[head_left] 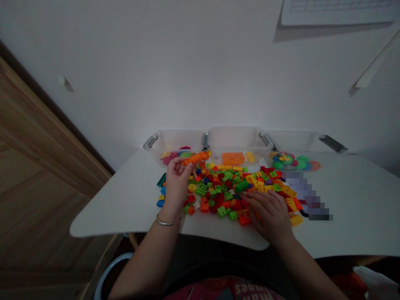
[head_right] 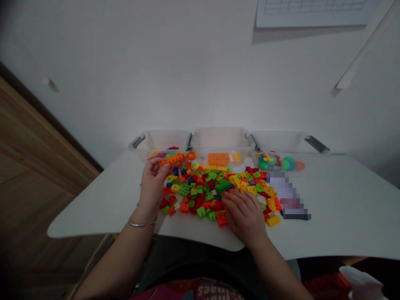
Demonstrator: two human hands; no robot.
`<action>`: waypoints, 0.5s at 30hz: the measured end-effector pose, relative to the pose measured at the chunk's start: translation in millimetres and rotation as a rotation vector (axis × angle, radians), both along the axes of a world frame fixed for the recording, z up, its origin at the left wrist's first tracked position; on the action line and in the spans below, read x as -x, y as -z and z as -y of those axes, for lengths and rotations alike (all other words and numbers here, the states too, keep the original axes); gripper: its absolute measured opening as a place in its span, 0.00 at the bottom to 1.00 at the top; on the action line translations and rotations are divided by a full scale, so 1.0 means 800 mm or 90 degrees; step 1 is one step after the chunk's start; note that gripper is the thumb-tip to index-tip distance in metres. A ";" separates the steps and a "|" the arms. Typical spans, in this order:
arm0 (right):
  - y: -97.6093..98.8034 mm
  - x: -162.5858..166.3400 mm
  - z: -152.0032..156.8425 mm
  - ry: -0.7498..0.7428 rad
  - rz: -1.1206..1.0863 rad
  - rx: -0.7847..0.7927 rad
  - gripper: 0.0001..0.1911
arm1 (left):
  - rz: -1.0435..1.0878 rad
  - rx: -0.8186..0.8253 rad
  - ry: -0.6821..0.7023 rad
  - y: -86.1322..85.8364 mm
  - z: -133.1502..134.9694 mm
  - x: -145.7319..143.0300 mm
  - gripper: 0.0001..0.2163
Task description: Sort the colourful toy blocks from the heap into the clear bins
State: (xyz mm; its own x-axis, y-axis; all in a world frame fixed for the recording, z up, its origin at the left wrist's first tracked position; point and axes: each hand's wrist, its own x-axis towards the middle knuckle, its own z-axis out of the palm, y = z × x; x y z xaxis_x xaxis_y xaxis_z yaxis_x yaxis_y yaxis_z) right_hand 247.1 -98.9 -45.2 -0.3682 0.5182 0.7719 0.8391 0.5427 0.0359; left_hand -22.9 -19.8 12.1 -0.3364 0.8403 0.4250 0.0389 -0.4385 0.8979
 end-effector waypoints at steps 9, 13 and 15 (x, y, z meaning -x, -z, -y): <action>0.009 -0.004 0.004 0.008 -0.043 0.001 0.12 | -0.214 -0.097 -0.241 -0.023 -0.057 0.059 0.10; 0.006 -0.003 0.000 -0.012 -0.045 0.007 0.12 | -0.423 -0.035 -0.274 -0.016 -0.063 0.065 0.11; 0.004 -0.002 -0.001 -0.018 -0.046 0.007 0.12 | -0.514 -0.006 -0.294 -0.017 -0.065 0.064 0.12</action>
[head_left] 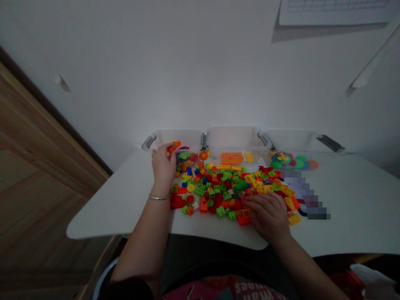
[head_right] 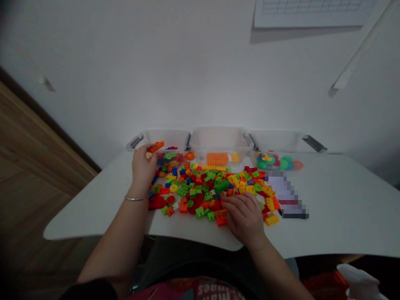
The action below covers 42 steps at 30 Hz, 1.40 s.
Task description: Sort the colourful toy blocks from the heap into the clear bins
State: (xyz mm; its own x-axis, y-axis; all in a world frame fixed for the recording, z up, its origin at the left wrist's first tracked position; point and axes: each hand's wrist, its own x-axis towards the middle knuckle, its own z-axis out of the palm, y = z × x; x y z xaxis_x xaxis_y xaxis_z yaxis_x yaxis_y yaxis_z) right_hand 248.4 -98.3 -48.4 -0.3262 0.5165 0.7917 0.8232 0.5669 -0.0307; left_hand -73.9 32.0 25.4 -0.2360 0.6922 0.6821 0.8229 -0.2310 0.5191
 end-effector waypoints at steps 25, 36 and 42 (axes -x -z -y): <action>-0.003 -0.001 -0.011 -0.031 -0.074 0.003 0.10 | -0.276 0.155 0.070 -0.005 0.051 -0.037 0.24; -0.003 -0.001 -0.009 -0.009 -0.091 0.036 0.09 | -0.334 0.130 0.234 0.038 0.130 -0.100 0.24; -0.003 -0.001 -0.010 -0.011 -0.085 0.037 0.09 | -0.370 0.149 0.198 0.057 0.139 -0.107 0.25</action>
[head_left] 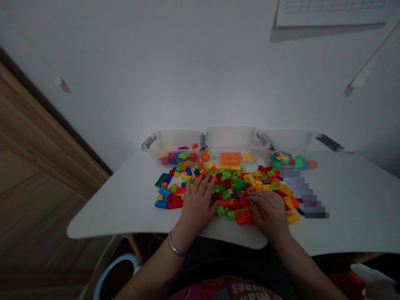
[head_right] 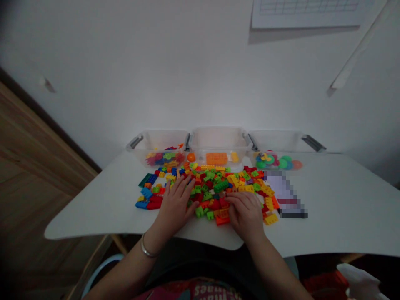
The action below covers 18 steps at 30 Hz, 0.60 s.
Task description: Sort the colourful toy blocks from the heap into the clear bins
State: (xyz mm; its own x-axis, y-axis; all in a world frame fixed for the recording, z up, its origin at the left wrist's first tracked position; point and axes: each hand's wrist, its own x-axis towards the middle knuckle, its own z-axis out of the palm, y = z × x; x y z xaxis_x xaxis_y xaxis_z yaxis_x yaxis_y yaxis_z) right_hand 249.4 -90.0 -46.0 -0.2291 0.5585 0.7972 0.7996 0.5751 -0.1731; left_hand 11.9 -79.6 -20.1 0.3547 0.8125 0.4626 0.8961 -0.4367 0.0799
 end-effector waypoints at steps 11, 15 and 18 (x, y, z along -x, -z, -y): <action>0.002 -0.002 0.000 -0.007 -0.013 0.005 0.09 | -0.028 -0.051 -0.014 0.026 0.010 -0.005 0.24; 0.002 0.000 0.000 -0.008 -0.008 0.005 0.10 | -0.024 -0.046 -0.010 0.027 0.010 -0.003 0.25; 0.001 0.001 0.000 -0.009 -0.006 0.008 0.10 | -0.007 -0.049 -0.021 0.028 0.009 -0.003 0.26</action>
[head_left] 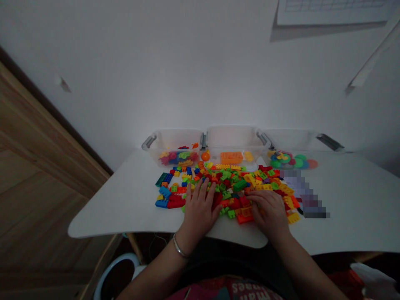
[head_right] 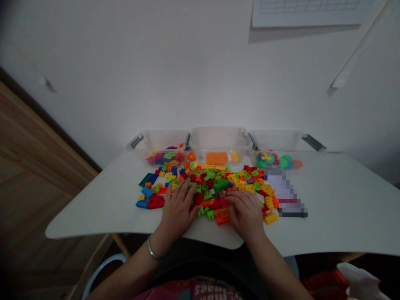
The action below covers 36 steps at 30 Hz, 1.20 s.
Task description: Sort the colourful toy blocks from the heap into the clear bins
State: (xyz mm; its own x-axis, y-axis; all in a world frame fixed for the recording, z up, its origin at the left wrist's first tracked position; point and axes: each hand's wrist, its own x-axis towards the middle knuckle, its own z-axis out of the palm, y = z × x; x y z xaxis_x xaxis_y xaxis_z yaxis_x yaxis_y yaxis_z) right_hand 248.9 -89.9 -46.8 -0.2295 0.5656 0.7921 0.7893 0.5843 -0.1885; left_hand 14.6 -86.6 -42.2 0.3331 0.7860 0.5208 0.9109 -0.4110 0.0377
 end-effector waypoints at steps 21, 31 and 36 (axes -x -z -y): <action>-0.031 -0.009 -0.053 0.072 0.115 0.221 0.20 | 0.048 0.032 -0.005 -0.005 0.002 -0.004 0.19; -0.028 -0.003 -0.062 0.050 0.164 0.247 0.17 | 0.060 0.031 -0.001 -0.006 0.004 -0.005 0.18; -0.030 -0.006 -0.063 0.041 0.167 0.252 0.16 | 0.057 0.032 0.001 -0.006 0.004 -0.006 0.18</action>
State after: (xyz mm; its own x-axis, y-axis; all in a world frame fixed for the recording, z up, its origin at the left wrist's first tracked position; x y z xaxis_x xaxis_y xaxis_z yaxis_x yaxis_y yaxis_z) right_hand 253.6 -39.2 -22.7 -0.3470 0.8321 0.4327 0.8724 0.4557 -0.1768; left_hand 19.1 -89.6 -37.7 0.2879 0.8113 0.5088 0.9026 -0.4075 0.1390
